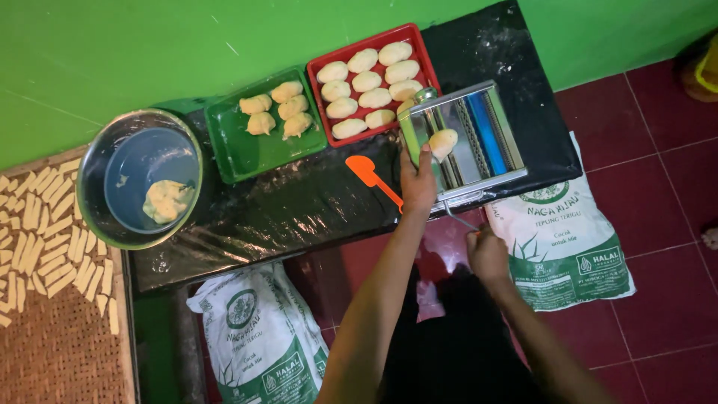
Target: Flatten dough balls, roll them into thin sheets, and cut them into strips to be placed on a drying tray.
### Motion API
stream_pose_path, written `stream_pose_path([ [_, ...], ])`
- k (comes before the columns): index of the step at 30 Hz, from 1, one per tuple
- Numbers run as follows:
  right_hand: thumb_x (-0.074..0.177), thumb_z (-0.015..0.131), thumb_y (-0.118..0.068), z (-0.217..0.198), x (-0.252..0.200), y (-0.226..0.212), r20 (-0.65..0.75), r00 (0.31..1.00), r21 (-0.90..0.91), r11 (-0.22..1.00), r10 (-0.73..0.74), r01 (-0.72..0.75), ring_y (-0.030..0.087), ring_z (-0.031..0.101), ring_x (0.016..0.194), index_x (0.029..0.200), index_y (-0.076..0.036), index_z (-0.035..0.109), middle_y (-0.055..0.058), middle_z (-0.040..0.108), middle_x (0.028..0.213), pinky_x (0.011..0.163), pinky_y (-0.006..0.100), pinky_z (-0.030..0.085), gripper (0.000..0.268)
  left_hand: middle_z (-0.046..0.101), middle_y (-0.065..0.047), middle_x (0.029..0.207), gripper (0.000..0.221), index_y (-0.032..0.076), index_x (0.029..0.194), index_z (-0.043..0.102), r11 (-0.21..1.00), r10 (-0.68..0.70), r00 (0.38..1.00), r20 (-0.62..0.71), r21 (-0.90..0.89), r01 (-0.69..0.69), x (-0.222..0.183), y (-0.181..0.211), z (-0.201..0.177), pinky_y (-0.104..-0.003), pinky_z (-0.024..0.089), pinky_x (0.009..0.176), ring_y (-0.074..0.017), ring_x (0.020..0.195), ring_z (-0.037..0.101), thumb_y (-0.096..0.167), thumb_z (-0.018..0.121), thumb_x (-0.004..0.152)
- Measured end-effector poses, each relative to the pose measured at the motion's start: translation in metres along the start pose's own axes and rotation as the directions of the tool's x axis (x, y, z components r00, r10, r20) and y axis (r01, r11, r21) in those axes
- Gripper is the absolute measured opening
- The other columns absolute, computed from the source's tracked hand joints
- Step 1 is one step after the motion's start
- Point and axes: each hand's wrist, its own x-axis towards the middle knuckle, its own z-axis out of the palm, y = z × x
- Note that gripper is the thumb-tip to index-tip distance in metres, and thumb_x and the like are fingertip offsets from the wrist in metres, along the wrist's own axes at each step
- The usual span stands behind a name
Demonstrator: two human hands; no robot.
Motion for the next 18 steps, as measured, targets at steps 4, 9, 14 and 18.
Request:
stream_pose_path([
  [4, 0.096, 0.049, -0.039, 0.061, 0.001, -0.004, 0.022, 0.999, 0.025, 0.999, 0.023, -0.024, 0.05, 0.07, 0.106, 0.105, -0.003, 0.067, 0.031, 0.074, 0.093, 0.096, 0.059, 0.054, 0.04, 0.067, -0.018, 0.12, 0.058, 0.016, 0.146, 0.052, 1.0, 0.007, 1.0, -0.01, 0.022, -0.007, 0.001, 0.009, -0.001, -0.048, 0.048, 0.1, -0.0313, 0.114, 0.065, 0.051, 0.059, 0.1],
  [9, 0.096, 0.052, -0.032, 0.074, -0.035, -0.03, 0.167, 0.984, 0.235, 0.972, -0.069, 0.028, 0.054, 0.067, 0.107, 0.094, 0.001, 0.067, 0.032, 0.072, 0.097, 0.095, 0.063, 0.05, 0.037, 0.069, -0.012, 0.109, 0.052, 0.016, 0.14, 0.055, 1.0, 0.016, 1.0, 0.005, -0.007, -0.016, 0.003, -0.006, -0.002, -0.044, 0.05, 0.094, -0.0254, 0.103, 0.066, 0.048, 0.062, 0.1],
  [14, 0.095, 0.047, -0.029, 0.048, -0.065, -0.075, 0.397, 0.917, 0.352, 0.929, -0.041, -0.111, 0.04, 0.073, 0.061, 0.098, 0.004, 0.062, 0.03, 0.071, 0.08, 0.048, 0.044, 0.064, 0.036, 0.065, -0.008, 0.104, 0.049, 0.013, 0.127, 0.06, 0.995, -0.08, 0.996, 0.039, -0.063, 0.083, -0.001, -0.009, -0.008, -0.04, 0.049, 0.094, -0.0212, 0.1, 0.062, 0.053, 0.064, 0.098],
  [18, 0.092, 0.051, -0.025, 0.023, -0.095, -0.115, 0.402, 0.903, 0.546, 0.831, -0.149, -0.106, 0.045, 0.071, 0.058, 0.101, 0.011, 0.064, 0.034, 0.069, 0.076, 0.043, 0.047, 0.059, 0.039, 0.063, -0.005, 0.101, 0.048, 0.014, 0.122, 0.062, 0.986, -0.119, 0.991, 0.061, -0.109, 0.125, 0.005, -0.014, -0.006, -0.039, 0.05, 0.091, -0.019, 0.096, 0.061, 0.054, 0.066, 0.097],
])
